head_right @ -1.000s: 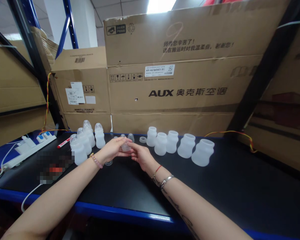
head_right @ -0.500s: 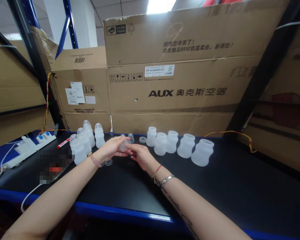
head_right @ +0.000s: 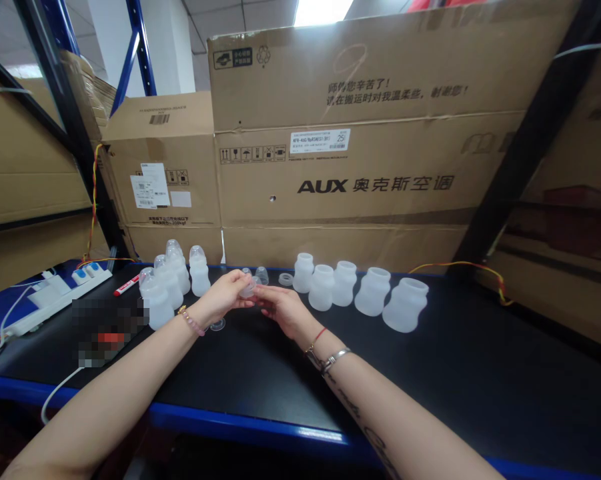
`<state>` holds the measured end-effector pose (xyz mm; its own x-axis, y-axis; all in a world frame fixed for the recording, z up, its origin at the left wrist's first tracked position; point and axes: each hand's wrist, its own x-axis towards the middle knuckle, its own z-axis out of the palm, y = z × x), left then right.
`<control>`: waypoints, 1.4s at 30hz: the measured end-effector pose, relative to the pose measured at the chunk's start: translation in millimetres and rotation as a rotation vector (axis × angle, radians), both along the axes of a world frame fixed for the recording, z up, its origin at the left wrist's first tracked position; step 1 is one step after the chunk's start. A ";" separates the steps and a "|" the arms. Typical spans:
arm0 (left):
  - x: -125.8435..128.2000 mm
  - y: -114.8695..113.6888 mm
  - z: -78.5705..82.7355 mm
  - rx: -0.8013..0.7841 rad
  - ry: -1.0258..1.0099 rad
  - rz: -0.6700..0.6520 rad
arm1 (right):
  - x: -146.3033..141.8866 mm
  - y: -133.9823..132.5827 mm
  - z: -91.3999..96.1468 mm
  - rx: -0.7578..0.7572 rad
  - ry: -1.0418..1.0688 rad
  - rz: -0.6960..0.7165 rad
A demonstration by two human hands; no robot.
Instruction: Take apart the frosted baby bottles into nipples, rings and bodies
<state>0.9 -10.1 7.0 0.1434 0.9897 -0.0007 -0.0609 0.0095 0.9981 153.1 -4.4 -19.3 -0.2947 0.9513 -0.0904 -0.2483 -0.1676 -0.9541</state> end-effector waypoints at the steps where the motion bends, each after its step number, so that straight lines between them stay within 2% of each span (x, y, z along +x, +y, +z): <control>1: 0.0 -0.1 -0.1 0.016 0.011 0.005 | 0.2 -0.9 1.2 -0.006 -0.028 -0.020; 8: 2.4 -5.4 3.8 0.042 -0.003 0.017 | -2.4 -4.6 7.3 -0.070 0.016 -0.015; 14: 3.5 -8.5 8.7 0.018 0.023 -0.060 | -2.2 -5.5 5.0 0.053 -0.092 -0.009; 19: 1.3 -9.1 10.7 0.011 0.009 -0.102 | 0.1 -3.2 3.0 0.025 -0.117 -0.073; 25: 1.8 -9.6 7.5 0.020 0.017 -0.118 | 0.8 -5.1 10.4 0.091 -0.163 -0.125; 29: 5.1 -10.2 3.1 0.010 0.066 -0.082 | 2.1 -4.6 10.7 0.120 -0.210 -0.183; 32: 5.4 -12.2 1.7 0.115 0.222 -0.059 | 0.4 -3.2 6.6 0.130 -0.220 -0.215; 37: 3.2 -17.4 4.0 0.443 0.683 0.113 | -6.6 -5.6 3.4 0.242 -0.165 -0.217; 42: 4.3 -17.6 4.3 0.533 0.874 0.117 | -11.2 -8.3 0.5 0.214 -0.247 -0.289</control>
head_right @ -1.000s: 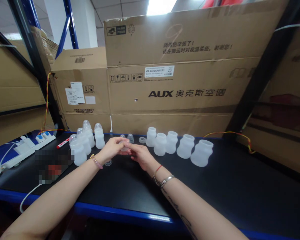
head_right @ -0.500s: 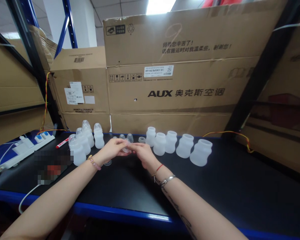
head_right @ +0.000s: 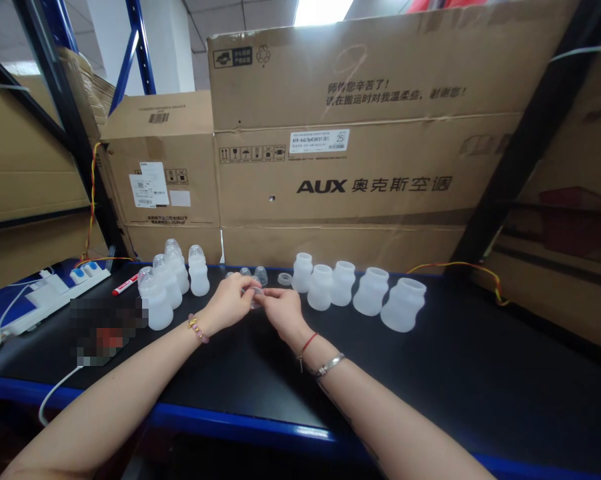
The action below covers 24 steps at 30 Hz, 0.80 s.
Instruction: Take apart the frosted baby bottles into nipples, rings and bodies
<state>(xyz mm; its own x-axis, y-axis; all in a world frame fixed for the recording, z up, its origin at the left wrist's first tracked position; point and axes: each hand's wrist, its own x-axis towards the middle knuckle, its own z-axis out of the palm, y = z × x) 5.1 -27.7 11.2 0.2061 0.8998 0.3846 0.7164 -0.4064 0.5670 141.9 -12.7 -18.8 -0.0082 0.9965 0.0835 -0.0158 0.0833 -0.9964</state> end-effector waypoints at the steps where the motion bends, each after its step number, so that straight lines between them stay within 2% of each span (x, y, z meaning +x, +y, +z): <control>1: 0.5 0.3 -0.2 0.012 0.027 -0.002 | -0.6 -0.1 -1.2 -0.006 -0.012 -0.024; 6: 3.4 -0.2 1.3 0.038 0.133 -0.005 | -3.7 -0.3 -6.4 0.045 -0.097 -0.104; 13: 3.6 0.0 0.1 0.014 0.210 -0.025 | -3.3 0.6 -4.7 -0.051 -0.154 -0.150; 19: -8.0 5.2 -2.9 -0.070 0.191 -0.131 | 6.6 9.8 -6.4 -0.054 -0.132 0.012; 24: -13.5 5.5 -0.4 -0.099 0.244 -0.153 | 5.9 8.2 -8.4 -0.028 -0.273 0.040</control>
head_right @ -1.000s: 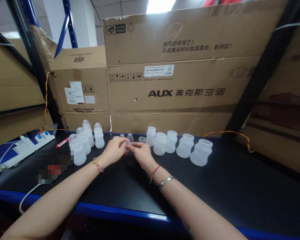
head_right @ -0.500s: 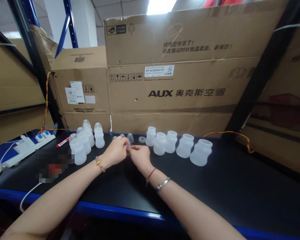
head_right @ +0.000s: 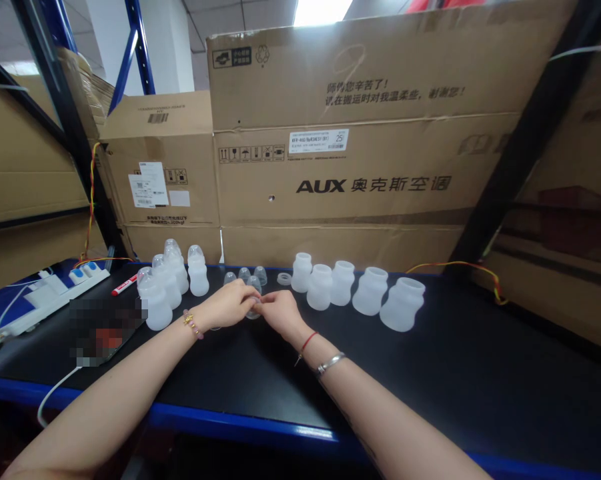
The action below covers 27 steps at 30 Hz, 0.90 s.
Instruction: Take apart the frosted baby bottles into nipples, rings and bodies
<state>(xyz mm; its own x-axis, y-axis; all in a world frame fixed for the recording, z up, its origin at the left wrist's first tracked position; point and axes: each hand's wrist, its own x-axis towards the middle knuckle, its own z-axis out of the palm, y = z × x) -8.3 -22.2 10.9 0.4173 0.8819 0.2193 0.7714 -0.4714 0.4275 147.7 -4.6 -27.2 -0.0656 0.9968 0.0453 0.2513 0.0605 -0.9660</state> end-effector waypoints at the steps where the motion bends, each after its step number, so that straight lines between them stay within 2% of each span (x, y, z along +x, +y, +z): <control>1: -0.8 0.1 0.5 -0.001 -0.003 0.005 | -0.7 -1.3 0.7 -0.003 -0.026 0.009; 7: -4.4 4.0 -2.7 -0.013 -0.170 0.064 | -1.6 -6.5 10.5 -0.060 0.031 0.027; 13: 2.2 13.0 -9.6 -0.221 -0.501 0.223 | 0.1 -4.3 14.5 -0.128 0.102 0.007; 17: 4.7 18.4 -13.6 -0.299 -0.661 0.150 | -0.3 -2.4 11.3 -0.065 0.081 0.009; 19: 3.2 18.0 -13.7 -0.286 -0.650 0.096 | 0.5 -1.8 10.4 -0.038 0.106 0.034; 21: 0.8 15.2 -11.8 -0.176 -0.544 0.085 | 1.7 -1.3 10.4 -0.028 0.124 0.043; 24: -0.8 9.2 -6.9 0.034 -0.344 0.106 | 2.5 -0.6 10.9 -0.024 0.103 0.015; 27: 1.7 4.8 -2.9 0.125 -0.227 0.139 | 0.9 -1.2 11.1 -0.016 0.073 -0.018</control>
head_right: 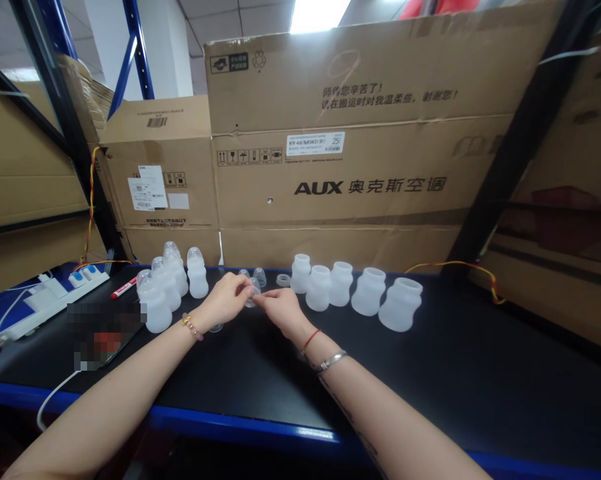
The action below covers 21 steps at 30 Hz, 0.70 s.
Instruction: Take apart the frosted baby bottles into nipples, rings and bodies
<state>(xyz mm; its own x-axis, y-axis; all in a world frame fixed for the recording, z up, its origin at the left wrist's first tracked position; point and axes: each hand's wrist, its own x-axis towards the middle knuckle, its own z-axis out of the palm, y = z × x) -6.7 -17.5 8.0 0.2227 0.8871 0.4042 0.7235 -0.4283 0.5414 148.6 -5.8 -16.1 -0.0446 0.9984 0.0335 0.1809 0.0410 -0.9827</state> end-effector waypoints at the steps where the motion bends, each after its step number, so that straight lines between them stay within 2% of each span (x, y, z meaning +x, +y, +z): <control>1: 1.3 -0.8 0.7 0.008 0.028 0.005 | -0.9 -0.6 0.0 -0.002 -0.008 -0.013; 10: 11.9 -1.0 -1.7 0.053 0.172 0.061 | -7.1 -3.8 -0.1 0.025 -0.104 -0.103; 15: 16.3 -2.6 -0.9 0.049 0.223 0.052 | -8.1 -3.2 -2.1 -0.014 -0.143 -0.128; 18: 13.5 -3.5 1.5 0.034 0.213 0.016 | -6.4 -2.5 -2.7 0.056 -0.225 -0.143; 21: 6.2 -2.8 2.4 -0.042 0.204 -0.077 | -3.4 -1.1 -3.8 0.165 -0.329 -0.091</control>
